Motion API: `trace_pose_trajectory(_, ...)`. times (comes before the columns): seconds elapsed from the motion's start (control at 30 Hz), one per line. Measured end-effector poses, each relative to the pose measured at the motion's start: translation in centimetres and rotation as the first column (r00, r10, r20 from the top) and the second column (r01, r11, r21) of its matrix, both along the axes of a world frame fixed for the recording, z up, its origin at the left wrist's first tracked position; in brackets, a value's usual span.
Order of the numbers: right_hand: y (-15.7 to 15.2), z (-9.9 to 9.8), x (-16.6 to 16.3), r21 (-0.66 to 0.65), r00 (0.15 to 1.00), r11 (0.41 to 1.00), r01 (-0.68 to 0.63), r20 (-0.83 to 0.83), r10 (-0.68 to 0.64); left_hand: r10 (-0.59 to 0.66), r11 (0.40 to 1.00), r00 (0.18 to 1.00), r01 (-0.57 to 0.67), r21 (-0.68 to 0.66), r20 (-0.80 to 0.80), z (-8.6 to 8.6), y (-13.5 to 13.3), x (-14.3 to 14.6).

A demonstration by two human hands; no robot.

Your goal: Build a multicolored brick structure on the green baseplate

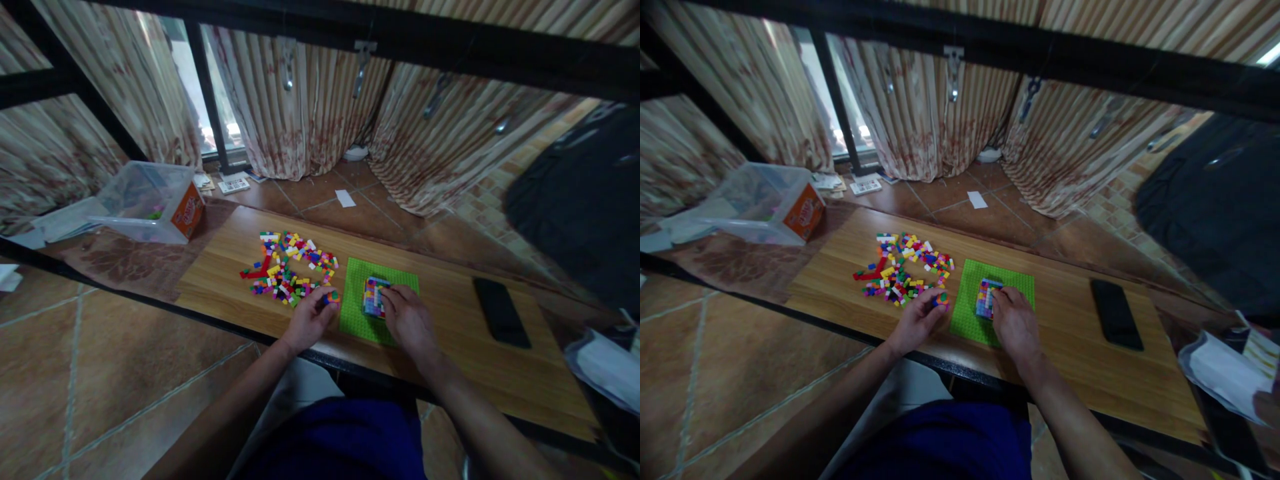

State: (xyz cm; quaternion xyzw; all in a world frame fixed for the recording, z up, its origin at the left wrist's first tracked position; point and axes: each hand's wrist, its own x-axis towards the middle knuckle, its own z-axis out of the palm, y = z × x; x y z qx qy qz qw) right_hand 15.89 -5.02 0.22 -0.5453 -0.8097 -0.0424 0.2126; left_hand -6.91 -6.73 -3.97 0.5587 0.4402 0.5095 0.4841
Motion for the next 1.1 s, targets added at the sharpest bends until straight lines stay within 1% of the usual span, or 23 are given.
trace_pose_trajectory(0.07,-0.4,0.5,-1.0,0.023,0.999,0.999,0.023,-0.033,-0.022,0.012,1.0,1.0,-0.012,0.005,-0.018,0.2,-0.1,0.0)
trace_pose_trajectory(0.13,-1.2,0.8,-2.5,0.018,0.993,0.999,0.041,-0.113,-0.038,0.01,1.0,0.999,-0.01,0.021,-0.034,0.4,-0.1,0.0)
trace_pose_trajectory(0.3,-2.4,1.2,-6.7,-0.174,0.95,0.984,-0.047,-0.312,-0.01,-0.021,0.999,0.999,0.023,0.029,-0.044,0.8,0.0,-0.2)
trace_pose_trajectory(0.4,-2.2,1.3,-7.8,-0.212,0.924,0.974,-0.078,-0.382,-0.01,-0.079,0.996,0.997,0.08,0.034,-0.026,1.1,0.0,-0.3)
trace_pose_trajectory(0.67,-1.9,2.1,-7.9,-0.238,0.89,0.96,-0.15,-0.456,0.026,-0.183,0.983,0.979,0.182,0.017,0.095,1.3,-0.1,-0.3)
trace_pose_trajectory(0.9,-1.7,2.1,-7.6,-0.269,0.859,0.949,-0.163,-0.512,0.002,-0.2,0.98,0.978,0.2,0.015,0.055,1.4,0.0,-0.4)
trace_pose_trajectory(1.1,-1.6,1.6,-7.3,-0.276,0.816,0.942,-0.193,-0.577,-0.002,-0.21,0.978,0.975,0.209,0.026,0.066,1.4,0.0,-0.3)
